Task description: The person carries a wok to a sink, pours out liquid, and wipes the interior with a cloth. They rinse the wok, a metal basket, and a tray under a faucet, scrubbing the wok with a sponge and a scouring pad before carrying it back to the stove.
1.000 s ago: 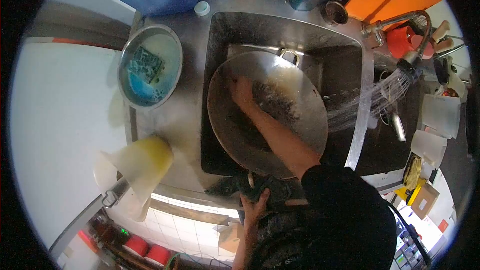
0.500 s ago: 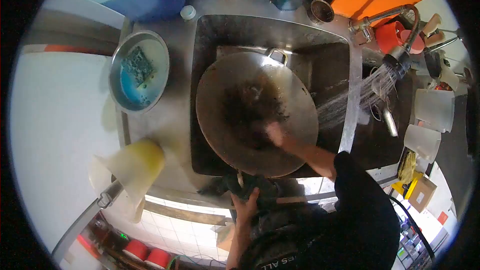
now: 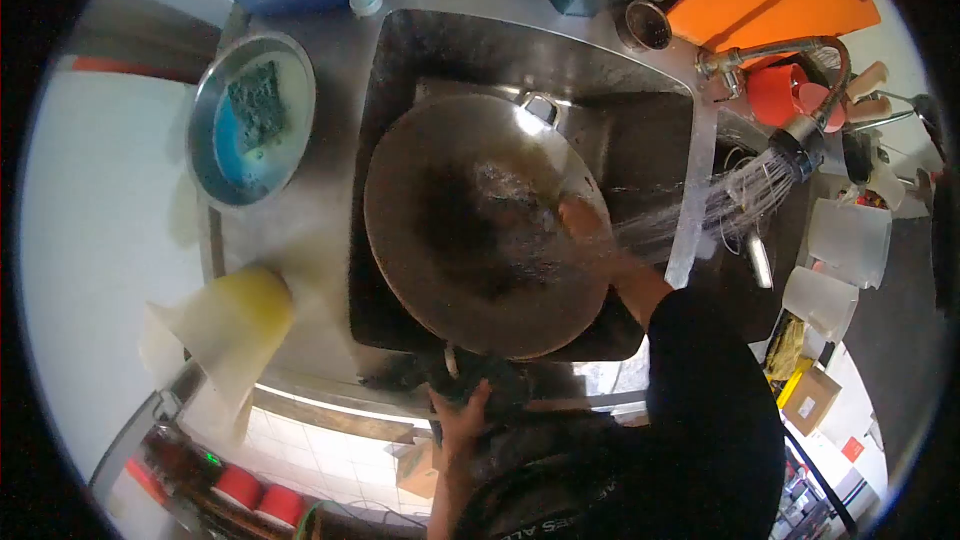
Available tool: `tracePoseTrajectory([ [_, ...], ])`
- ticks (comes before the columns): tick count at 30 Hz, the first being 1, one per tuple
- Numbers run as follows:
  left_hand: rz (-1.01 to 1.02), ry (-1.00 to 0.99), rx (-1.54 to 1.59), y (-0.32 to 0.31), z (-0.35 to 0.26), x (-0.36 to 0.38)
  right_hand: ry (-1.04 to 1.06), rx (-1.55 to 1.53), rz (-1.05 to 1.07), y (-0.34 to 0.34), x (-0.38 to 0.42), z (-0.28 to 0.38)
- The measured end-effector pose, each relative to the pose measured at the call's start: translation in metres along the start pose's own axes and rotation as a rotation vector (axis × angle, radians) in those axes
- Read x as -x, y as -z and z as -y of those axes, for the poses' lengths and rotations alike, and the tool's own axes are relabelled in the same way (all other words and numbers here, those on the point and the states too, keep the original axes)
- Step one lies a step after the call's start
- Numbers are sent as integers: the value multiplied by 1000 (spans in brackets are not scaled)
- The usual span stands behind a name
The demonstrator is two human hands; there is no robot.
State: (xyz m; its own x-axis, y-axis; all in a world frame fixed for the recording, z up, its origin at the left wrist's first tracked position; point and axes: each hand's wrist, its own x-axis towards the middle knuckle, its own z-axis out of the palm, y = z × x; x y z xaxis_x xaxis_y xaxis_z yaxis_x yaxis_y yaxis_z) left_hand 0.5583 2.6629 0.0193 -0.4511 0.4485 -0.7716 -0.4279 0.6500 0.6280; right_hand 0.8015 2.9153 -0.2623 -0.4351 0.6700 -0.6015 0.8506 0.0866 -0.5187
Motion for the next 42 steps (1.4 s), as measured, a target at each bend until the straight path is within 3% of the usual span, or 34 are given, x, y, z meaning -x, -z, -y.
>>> tracePoseTrajectory([
  [3, 52, 167, 75, 10, 13, -1, -18, 179, -201, 52, -28, -18],
  [5, 33, 129, 11, 0, -11, 3, -25, 297, -349, 74, -34, -26],
  [7, 12, 89, -57, 3, -13, 3, -135, 429, -259, 20, -36, -86],
  [9, 48, -50, 46, 3, 8, -3, -246, 577, -178, 16, -17, -119],
  [11, 57, -20, 58, -3, -13, 2, 350, 738, -382, 36, 5, -118],
  [14, 28, -10, 2, -12, -44, 8, -339, 142, -156, 114, -13, 4],
  [15, 14, -24, -58, -11, -48, 11, -349, 130, -138, 104, 0, 20],
  [17, 20, 50, -57, -7, -39, 9, -210, 503, -105, 85, 49, 33],
  [18, 13, 102, -33, -6, -29, 6, -31, 492, -165, 42, 73, -13],
  [19, 58, -20, 113, -5, -15, 0, 154, 483, -229, 0, 95, -61],
  [21, 46, -29, 18, 1, -1, -6, -46, -33, 95, 32, 132, 77],
  [23, 26, -40, -81, 0, -3, -5, 233, -316, 141, 46, 143, 187],
  [26, 2, 93, 69, 4, -1, -6, 237, -310, 159, 62, 131, 245],
  [28, 77, 36, -11, 20, 42, -23, 148, -207, 156, 56, 140, 186],
  [30, 43, 7, 66, -5, -8, -6, -13, -245, -63, 62, 146, 116],
  [31, -9, -10, 149, -13, -26, 2, -2, -250, -64, 60, 138, 108],
  [33, -44, -57, 30, -3, -7, -7, -116, 120, 207, 47, 130, 100],
  [35, -72, -99, -67, -4, -7, -6, -173, -778, -129, -42, 130, 91],
  [37, 98, -32, 80, -7, -28, -6, 254, -117, -106, 7, 126, 192],
  [40, 31, 17, 73, -5, -17, -6, 201, -204, 54, 24, 126, 199],
  [42, 4, 24, 39, 1, 1, -12, 297, -199, 29, 43, 137, 201],
])
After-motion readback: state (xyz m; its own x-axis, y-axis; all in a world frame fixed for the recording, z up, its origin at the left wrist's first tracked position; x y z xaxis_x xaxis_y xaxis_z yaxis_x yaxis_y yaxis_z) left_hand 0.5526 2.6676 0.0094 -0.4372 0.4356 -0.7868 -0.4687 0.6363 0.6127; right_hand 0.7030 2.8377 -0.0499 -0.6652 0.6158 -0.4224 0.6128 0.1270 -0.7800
